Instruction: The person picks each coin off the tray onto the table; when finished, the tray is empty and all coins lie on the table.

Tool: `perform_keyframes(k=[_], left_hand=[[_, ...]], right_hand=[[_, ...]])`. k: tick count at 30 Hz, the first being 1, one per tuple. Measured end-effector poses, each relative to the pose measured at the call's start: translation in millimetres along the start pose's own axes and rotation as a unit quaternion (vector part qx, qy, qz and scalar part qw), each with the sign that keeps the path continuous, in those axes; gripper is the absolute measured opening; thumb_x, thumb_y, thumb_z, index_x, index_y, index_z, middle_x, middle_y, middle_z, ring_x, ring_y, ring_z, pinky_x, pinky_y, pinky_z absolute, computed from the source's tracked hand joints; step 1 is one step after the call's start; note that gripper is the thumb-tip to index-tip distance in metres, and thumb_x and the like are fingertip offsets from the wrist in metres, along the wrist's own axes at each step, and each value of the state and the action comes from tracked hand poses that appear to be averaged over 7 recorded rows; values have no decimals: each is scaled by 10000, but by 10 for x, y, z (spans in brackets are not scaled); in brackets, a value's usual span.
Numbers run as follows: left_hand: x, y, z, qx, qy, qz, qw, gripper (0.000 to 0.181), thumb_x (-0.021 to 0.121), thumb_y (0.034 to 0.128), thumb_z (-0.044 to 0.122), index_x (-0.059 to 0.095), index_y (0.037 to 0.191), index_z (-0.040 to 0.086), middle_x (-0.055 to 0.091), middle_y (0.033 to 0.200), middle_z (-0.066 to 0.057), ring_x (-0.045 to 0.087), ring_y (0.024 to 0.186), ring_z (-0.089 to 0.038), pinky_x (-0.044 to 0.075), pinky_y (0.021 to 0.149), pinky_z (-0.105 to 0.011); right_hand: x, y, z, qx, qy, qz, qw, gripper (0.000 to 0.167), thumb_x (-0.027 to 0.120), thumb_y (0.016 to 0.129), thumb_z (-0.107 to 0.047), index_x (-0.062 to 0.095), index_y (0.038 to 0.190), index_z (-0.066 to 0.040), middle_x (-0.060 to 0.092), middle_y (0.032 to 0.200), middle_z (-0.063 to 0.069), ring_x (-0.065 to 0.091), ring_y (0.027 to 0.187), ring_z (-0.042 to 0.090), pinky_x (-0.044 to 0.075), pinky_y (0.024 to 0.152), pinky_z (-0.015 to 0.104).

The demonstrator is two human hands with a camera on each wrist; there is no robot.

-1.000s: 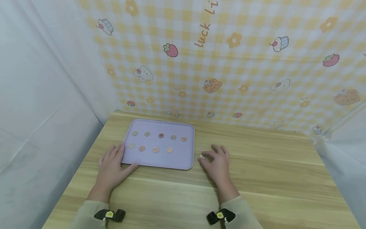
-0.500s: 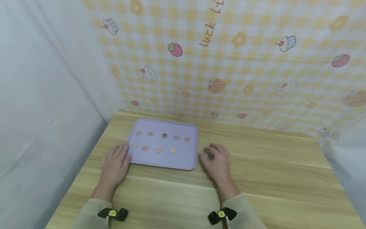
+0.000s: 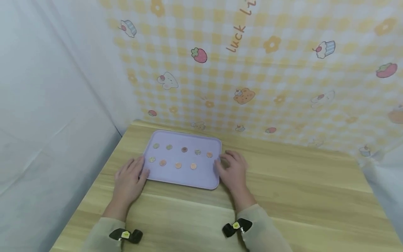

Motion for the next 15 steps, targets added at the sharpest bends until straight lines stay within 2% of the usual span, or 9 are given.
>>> perform_keyframes(k=[4, 7, 12, 15], left_hand=[[34, 18, 19, 49, 178, -232, 9996, 1043, 667, 942, 701, 340, 1659, 18, 373, 1687, -194, 250, 1538, -503, 163, 1138, -759], [53, 30, 31, 81, 196, -307, 9993, 1220, 705, 832, 813, 307, 1672, 23, 343, 1704, -190, 231, 1544, -508, 158, 1132, -761], [50, 34, 17, 30, 231, -310, 9992, 1275, 710, 800, 843, 283, 1680, 26, 338, 1705, -189, 226, 1545, -507, 153, 1137, -757], [50, 27, 2, 8, 238, -300, 9993, 1272, 711, 802, 841, 282, 1681, 26, 342, 1701, -191, 228, 1542, -507, 153, 1136, -760]], right_hand=[[64, 55, -3, 198, 14, 4, 9998, 180, 830, 837, -196, 808, 924, -41, 737, 1186, 222, 645, 1140, 444, 436, 1018, 625], [109, 108, 17, 327, 27, -86, 9994, 187, 832, 835, -204, 812, 933, -46, 734, 1208, 220, 633, 1146, 445, 425, 1008, 620], [174, 190, 70, 673, 32, -344, 9971, 215, 825, 859, -230, 819, 983, -54, 707, 1289, 229, 577, 1254, 449, 362, 1083, 640], [206, 212, 79, 881, -161, -722, 9934, 273, 830, 888, -316, 830, 1039, -88, 685, 1336, 205, 518, 1325, 441, 306, 1135, 648]])
Point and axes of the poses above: each hand's wrist, its own y-axis towards the middle knuckle, its own x-axis out of the palm, z = x × y, the point moved 3 cm from there along y, towards the middle knuckle
